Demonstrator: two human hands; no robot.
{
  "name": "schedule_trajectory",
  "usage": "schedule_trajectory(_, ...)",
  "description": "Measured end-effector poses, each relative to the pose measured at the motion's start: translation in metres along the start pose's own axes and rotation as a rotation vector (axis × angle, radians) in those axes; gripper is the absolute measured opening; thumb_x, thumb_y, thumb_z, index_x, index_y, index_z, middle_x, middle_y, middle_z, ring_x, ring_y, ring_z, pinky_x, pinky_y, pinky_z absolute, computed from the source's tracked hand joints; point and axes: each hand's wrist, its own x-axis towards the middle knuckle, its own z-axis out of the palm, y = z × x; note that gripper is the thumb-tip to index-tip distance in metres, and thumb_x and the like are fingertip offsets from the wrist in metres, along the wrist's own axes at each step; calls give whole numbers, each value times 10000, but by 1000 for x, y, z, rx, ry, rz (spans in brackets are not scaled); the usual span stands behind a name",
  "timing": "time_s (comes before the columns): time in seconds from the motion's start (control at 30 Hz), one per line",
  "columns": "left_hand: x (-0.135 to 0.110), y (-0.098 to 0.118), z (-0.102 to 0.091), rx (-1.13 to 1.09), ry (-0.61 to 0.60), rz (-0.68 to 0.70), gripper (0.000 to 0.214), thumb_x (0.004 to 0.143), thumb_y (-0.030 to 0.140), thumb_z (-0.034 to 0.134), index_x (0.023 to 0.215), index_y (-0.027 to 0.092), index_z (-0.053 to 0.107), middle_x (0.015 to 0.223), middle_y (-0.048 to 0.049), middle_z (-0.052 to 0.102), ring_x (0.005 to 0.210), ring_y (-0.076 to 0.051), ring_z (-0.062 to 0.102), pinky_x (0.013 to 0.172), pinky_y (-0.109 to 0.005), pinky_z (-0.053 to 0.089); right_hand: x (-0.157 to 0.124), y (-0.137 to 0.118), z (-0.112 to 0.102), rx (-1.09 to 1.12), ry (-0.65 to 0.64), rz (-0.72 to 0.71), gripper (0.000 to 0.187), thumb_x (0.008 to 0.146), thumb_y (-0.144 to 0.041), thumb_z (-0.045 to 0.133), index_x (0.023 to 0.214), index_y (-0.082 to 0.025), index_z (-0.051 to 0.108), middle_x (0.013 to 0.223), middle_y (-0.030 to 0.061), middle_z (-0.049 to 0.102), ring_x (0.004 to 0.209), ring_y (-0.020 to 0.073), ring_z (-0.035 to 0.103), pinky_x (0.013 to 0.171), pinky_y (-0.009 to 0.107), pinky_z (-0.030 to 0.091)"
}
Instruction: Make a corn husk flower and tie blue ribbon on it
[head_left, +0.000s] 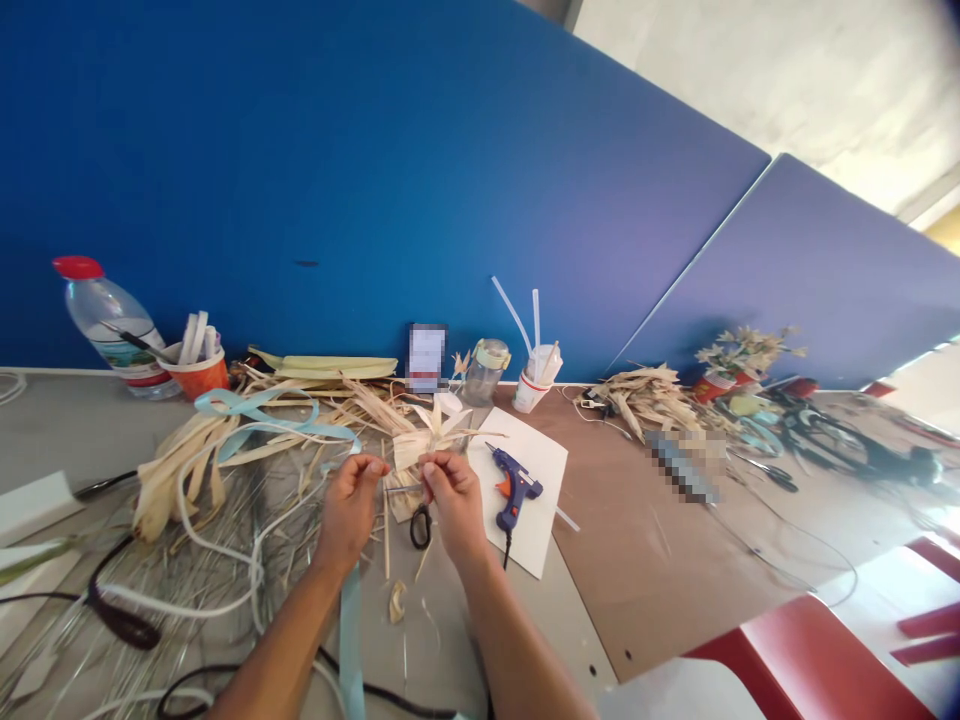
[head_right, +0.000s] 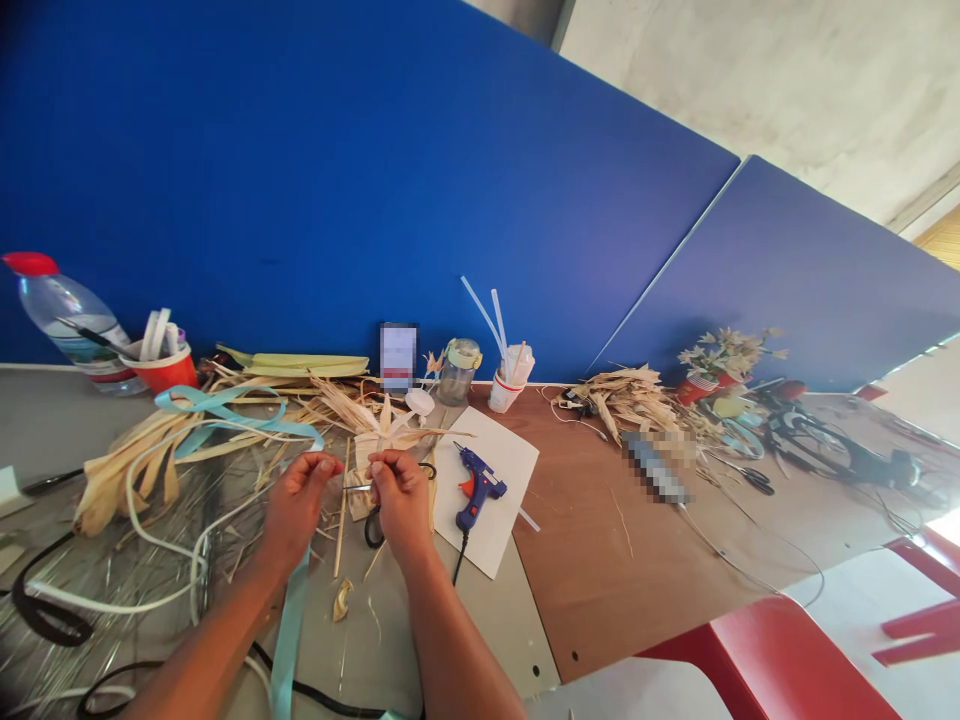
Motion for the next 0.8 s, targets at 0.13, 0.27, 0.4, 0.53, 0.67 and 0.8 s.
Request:
schedule_trajectory(0.13, -2, 1, 3, -177, -171, -71, 255, 768, 421, 603, 842, 184, 663, 834, -42, 674, 794, -195, 610, 792, -324, 467, -3, 2, 4, -71, -32, 1, 118, 712, -288, 615, 760, -181, 625, 592, -34, 551, 441, 72, 398, 439, 214, 314)
schedule_trajectory(0.27, -6, 2, 5, -286, -309, -133, 297, 741, 401, 648, 931, 179, 701, 989, -82, 701, 951, -230, 621, 912, -370, 444, -3, 3, 6, -110, -38, 2, 109, 716, -289, 606, 728, -182, 619, 552, -43, 524, 425, 72, 367, 422, 211, 299)
schedule_trajectory(0.4, -7, 1, 6, -276, -236, -181, 385, 679, 424, 697, 973, 177, 715, 999, -100, 712, 1018, -268, 611, 932, -410, 442, -5, 3, 9, -120, -44, 15, 116, 713, -300, 610, 723, -185, 627, 551, -40, 534, 431, 75, 368, 422, 210, 312)
schedule_trajectory(0.53, -5, -4, 6, -281, -162, -189, 389, 636, 437, 723, 920, 172, 732, 949, -108, 724, 1011, -282, 613, 908, -421, 461, -6, 4, 11, -138, -50, 36, 104, 713, -281, 607, 708, -183, 641, 555, -38, 534, 439, 78, 392, 424, 209, 324)
schedule_trajectory(0.67, -4, -3, 7, -345, -190, -219, 352, 625, 402, 741, 888, 169, 734, 901, -96, 730, 928, -262, 639, 877, -406, 475, -5, 8, 11, -115, -87, 51, 104, 722, -276, 604, 706, -184, 653, 549, -44, 527, 421, 68, 382, 420, 207, 315)
schedule_trajectory(0.8, -5, 7, 7, -441, -236, -267, 256, 643, 334, 741, 847, 181, 724, 860, -60, 727, 821, -208, 649, 802, -348, 498, -4, 12, 11, -107, -123, 82, 111, 718, -270, 607, 665, -176, 632, 525, -50, 511, 410, 62, 387, 416, 199, 297)
